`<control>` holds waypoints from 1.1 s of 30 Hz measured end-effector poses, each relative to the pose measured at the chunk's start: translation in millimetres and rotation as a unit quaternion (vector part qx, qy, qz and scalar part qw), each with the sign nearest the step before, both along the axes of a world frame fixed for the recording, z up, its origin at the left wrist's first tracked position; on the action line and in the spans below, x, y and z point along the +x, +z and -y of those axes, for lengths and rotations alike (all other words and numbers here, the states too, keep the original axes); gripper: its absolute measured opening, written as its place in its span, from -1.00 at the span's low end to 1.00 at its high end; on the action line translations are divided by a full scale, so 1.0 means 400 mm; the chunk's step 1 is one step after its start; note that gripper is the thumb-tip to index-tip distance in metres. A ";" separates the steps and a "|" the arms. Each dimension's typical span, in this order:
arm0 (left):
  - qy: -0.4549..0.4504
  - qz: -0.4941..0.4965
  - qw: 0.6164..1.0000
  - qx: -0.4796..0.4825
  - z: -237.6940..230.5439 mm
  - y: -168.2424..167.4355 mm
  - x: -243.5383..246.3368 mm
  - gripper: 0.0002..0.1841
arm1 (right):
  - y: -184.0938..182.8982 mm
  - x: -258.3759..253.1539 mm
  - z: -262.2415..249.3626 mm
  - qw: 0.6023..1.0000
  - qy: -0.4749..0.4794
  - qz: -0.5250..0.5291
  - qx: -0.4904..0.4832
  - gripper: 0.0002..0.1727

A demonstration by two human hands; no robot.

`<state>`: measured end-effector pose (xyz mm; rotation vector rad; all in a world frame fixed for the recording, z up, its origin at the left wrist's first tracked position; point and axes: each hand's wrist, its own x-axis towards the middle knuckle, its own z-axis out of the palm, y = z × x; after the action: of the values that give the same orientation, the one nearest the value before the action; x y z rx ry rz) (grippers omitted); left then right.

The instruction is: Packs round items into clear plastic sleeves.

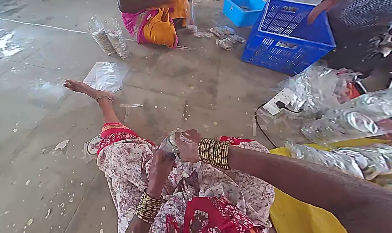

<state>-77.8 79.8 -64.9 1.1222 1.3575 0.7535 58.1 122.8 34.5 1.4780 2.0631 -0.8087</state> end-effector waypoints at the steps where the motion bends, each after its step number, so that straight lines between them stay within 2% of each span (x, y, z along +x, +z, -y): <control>1: -0.015 -0.012 1.000 0.015 -0.006 0.008 0.006 -0.72 | -0.016 0.005 0.005 1.000 -0.013 -0.012 0.018 -0.41; 2: -0.031 -0.025 0.999 0.024 -0.012 0.017 0.012 -0.59 | -0.037 0.011 0.011 0.998 -0.033 -0.031 0.034 -0.43; 3: -0.047 -0.028 0.998 0.032 -0.017 0.021 0.016 -0.36 | -0.061 0.017 0.016 0.997 -0.046 -0.042 0.053 -0.42; 4: -0.057 -0.027 0.997 0.035 -0.023 0.024 0.020 -0.25 | -0.073 0.022 0.017 0.995 -0.053 -0.046 0.064 -0.37; 5: -0.057 -0.026 0.997 0.038 -0.027 0.025 0.025 -0.22 | -0.067 0.028 0.014 0.996 -0.054 -0.041 0.057 -0.29; 7: -0.037 0.001 0.998 0.047 -0.033 0.030 0.031 -0.24 | -0.023 0.053 -0.011 0.999 -0.033 -0.041 -0.003 -0.12; 9: -0.034 0.028 0.998 0.055 -0.042 0.043 0.026 -0.26 | -0.007 0.102 -0.037 0.990 -0.014 -0.134 -0.036 -0.07; 12: -0.035 0.030 0.997 0.061 -0.056 0.044 0.021 -0.29 | -0.009 0.118 -0.044 0.978 -0.011 -0.206 0.022 -0.38; 14: -0.063 0.022 0.995 0.071 -0.062 0.043 0.021 -0.26 | -0.018 0.088 -0.037 0.985 -0.030 -0.164 0.052 -0.49; 16: -0.091 0.006 0.993 0.079 -0.065 0.046 0.020 -0.23 | -0.030 0.069 -0.036 0.987 -0.048 -0.146 0.054 -0.43; 18: -0.104 -0.004 0.991 0.079 -0.062 0.050 0.016 -0.21 | -0.049 0.059 -0.041 0.990 -0.054 -0.128 0.036 -0.24; 19: -0.103 -0.002 0.992 0.077 -0.060 0.050 0.015 -0.20 | -0.057 0.055 -0.046 0.992 -0.050 -0.116 0.027 -0.21; 24: -0.093 0.052 0.992 0.066 -0.049 0.048 0.016 -0.14 | -0.090 0.042 -0.058 0.996 -0.004 -0.089 0.003 -0.39; 28: -0.100 0.038 0.991 0.084 -0.048 0.039 0.034 -0.16 | -0.100 0.023 -0.036 0.997 0.008 -0.064 0.033 -0.77; 30: -0.113 0.023 0.988 0.104 -0.053 0.034 0.038 -0.15 | -0.113 0.017 -0.018 0.997 0.006 -0.051 0.050 -0.78; 33: -0.136 0.006 0.984 0.116 -0.050 0.024 0.030 -0.13 | -0.128 0.025 0.014 0.995 -0.028 -0.085 0.055 -0.72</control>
<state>-65.8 99.6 -55.1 1.4516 1.0964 0.7287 68.1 117.2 -16.8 1.5806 2.2308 -0.8828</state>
